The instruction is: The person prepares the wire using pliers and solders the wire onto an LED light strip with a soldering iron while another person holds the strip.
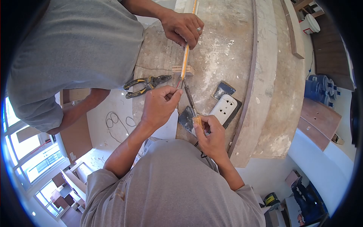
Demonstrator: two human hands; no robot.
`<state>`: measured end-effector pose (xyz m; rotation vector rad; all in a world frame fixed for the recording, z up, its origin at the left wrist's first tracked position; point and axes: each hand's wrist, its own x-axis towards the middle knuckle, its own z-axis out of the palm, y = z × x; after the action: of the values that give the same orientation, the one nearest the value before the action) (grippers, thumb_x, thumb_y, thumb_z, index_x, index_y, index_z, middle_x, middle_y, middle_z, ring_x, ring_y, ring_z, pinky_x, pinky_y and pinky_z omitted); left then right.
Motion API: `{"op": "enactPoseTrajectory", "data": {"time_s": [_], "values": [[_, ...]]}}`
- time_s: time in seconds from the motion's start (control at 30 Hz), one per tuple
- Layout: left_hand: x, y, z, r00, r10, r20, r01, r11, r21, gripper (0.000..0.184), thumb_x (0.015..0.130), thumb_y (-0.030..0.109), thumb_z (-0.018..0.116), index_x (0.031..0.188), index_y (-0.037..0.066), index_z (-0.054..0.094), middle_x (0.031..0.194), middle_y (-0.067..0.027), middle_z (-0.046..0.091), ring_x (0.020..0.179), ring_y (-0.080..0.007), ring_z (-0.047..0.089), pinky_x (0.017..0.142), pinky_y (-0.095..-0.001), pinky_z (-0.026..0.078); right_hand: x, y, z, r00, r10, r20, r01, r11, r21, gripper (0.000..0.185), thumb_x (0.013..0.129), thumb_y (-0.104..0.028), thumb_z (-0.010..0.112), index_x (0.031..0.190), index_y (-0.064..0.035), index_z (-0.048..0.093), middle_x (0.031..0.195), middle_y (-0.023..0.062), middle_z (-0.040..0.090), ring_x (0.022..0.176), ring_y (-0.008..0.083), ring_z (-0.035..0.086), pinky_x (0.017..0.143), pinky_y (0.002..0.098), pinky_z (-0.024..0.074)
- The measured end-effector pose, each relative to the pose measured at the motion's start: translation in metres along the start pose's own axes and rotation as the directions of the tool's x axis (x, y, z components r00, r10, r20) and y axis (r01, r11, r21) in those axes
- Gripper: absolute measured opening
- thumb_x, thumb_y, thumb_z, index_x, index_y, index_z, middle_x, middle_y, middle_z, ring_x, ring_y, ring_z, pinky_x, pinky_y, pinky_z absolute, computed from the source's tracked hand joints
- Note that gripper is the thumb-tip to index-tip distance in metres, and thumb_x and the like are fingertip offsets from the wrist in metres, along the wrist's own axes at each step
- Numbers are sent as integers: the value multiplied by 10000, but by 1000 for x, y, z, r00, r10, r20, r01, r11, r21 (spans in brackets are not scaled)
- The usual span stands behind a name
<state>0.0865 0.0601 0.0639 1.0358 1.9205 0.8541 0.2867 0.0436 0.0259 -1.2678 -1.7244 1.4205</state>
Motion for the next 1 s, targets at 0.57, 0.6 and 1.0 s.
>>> {"op": "enactPoseTrajectory", "data": {"time_s": [0.57,0.6,1.0], "values": [[0,-5,-3,999,36,3,-36,996,85,227,951,190,691,900,-29,721,614,29,545,576,-35,455,514,-243,364,-1,0,0,1000,6,-14,-6,1000,12,185,868,-83,720,990,20,625,805,125,591,664,205,569,604,324,464],[0,-3,-3,999,33,5,-33,996,88,228,951,191,690,899,-29,721,613,28,545,576,-35,455,514,-243,364,-1,-1,0,1000,5,-17,-5,1000,13,187,867,-84,721,990,20,625,806,124,592,665,203,569,602,323,463],[0,-2,-2,999,53,9,-54,994,93,236,957,189,685,891,-36,714,612,36,530,576,-31,430,510,-241,352,-3,1,1,1000,4,-28,-4,1000,29,183,870,-81,720,990,19,624,795,108,585,654,174,549,588,302,450]]}}
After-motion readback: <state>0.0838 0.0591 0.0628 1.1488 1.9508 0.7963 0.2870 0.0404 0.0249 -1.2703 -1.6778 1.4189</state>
